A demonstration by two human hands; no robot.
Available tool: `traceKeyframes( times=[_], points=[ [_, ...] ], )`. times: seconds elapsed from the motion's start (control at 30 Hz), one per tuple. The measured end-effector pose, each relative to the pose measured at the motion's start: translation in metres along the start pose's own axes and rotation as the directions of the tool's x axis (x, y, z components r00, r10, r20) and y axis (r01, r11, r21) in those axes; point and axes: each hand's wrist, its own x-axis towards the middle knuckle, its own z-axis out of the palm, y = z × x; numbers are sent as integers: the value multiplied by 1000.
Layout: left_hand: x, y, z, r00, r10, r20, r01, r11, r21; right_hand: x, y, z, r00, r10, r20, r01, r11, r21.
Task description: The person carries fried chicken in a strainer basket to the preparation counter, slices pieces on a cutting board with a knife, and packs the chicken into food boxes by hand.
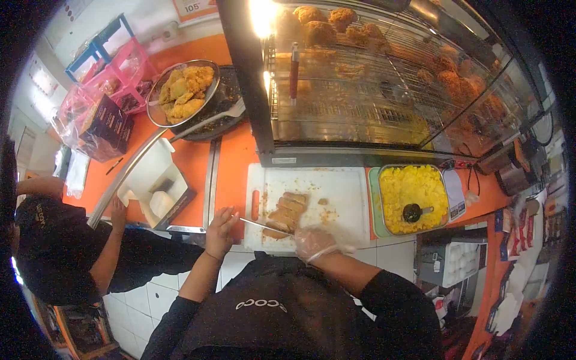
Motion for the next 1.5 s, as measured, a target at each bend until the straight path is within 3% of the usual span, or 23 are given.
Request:
traceKeyframes(
  times=[0.17,0.27,0.37,0.4,0.47,0.5,0.57,0.6,0.7,0.8,0.97,1.1,1.23,1.27,1.37,1.47,1.5],
  points=[
    [21,0,-16,994,-65,92,60,996,59,18,-11,-27,994,22,102,-24,999,25],
    [24,3,-41,993,45,-113,-32,993,110,30,0,-46,989,22,150,-24,1000,10],
    [13,9,-89,896,-98,-434,178,973,149,30,20,-64,996,44,-81,-49,997,-58],
    [1,2,-99,834,-166,-526,281,948,147,31,20,-76,992,97,-79,-101,993,-59],
    [-25,-24,-114,730,-305,-612,395,919,12,28,18,-101,977,201,-71,-206,977,-61],
    [-34,-30,-119,667,-374,-644,443,894,-60,32,24,-94,974,158,-163,-178,978,-111],
    [-50,-29,-129,644,-363,-673,489,872,-3,44,37,-73,940,49,-337,-129,967,-218],
    [-55,-26,-133,631,-360,-687,515,857,24,45,29,-70,926,-71,-370,-22,970,-241],
    [-65,-20,-133,613,-345,-711,532,845,49,43,-11,-49,916,-214,-341,129,958,-254],
    [-73,-24,-128,606,-340,-719,516,856,30,30,-43,-49,984,-155,-90,137,974,-180],
    [-79,-18,-135,661,-257,-705,489,860,145,40,-46,-47,985,-155,-74,136,966,-219],
    [-93,-18,-138,633,-273,-725,513,849,128,52,-44,-54,993,-117,10,116,968,-224],
    [-110,-17,-141,592,-298,-749,555,824,111,64,-28,-43,954,-299,4,295,941,-167],
    [-115,-16,-141,578,-303,-757,568,816,107,61,-39,-54,967,-252,47,256,950,-179],
    [-125,-15,-143,545,-314,-777,593,800,93,78,-27,-36,995,-70,-74,72,997,27],
    [-132,-12,-146,515,-322,-795,619,781,84,91,-19,-34,982,-60,-181,61,998,-1],
    [-134,-10,-146,504,-329,-799,625,777,74,95,-13,-36,992,-28,-120,44,991,130]
  ],
)
